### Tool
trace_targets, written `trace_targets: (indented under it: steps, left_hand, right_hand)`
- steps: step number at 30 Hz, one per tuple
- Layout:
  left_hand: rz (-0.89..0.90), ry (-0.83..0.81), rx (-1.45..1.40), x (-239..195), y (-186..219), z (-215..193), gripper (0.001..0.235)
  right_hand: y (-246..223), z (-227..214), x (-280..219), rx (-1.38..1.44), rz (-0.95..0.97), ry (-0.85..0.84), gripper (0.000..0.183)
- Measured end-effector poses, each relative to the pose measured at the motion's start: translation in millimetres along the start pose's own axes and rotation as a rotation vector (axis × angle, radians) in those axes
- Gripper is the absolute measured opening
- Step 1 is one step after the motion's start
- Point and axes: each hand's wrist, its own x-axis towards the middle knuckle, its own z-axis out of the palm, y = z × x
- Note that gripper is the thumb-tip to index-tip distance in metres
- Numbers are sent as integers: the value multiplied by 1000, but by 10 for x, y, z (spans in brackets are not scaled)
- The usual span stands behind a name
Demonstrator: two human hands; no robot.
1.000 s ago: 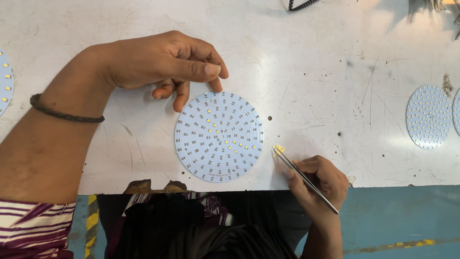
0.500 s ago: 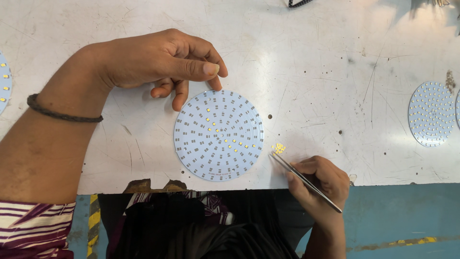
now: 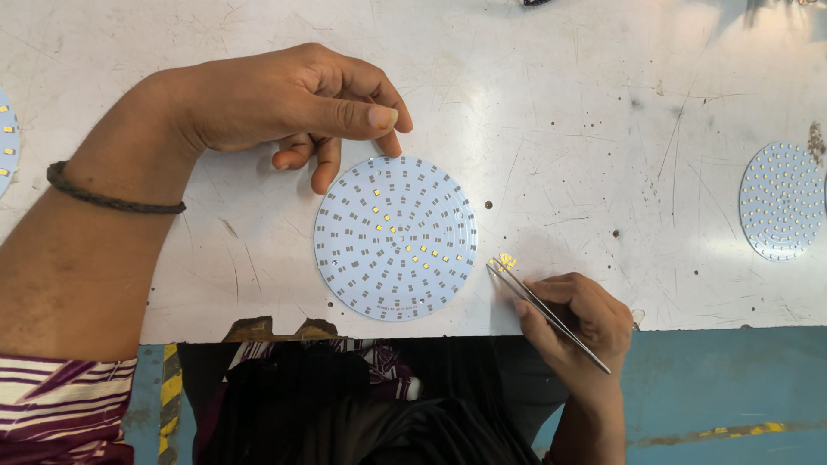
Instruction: The person uses tweezers to pick up small yellow LED components and place them into designated spots on a circular LED board. They rotate the board to access different areas and continue placing components one by one.
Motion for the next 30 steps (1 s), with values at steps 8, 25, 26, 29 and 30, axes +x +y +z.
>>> trace_targets:
  steps: [8,25,26,29,30]
  left_hand:
    - [28,-2,2,-3,-36,-16,61]
    - [6,12,-27,3,-29,1,62]
    - [0,14,-29,5,-30,4,62]
    - [-11,18,-27,8,-29,4,61]
    - [-12,18,-22,9,-29,2,61]
  right_hand:
    - [-12,-46,-23,53,67,-44,15]
    - [208,-142,453,211,-34,-347,16]
    - [201,-141,453,216,-28,-348,16]
    - [197,-130,458,219,-84,-352,16]
    - [205,-127,454,222,-79,-354,15]
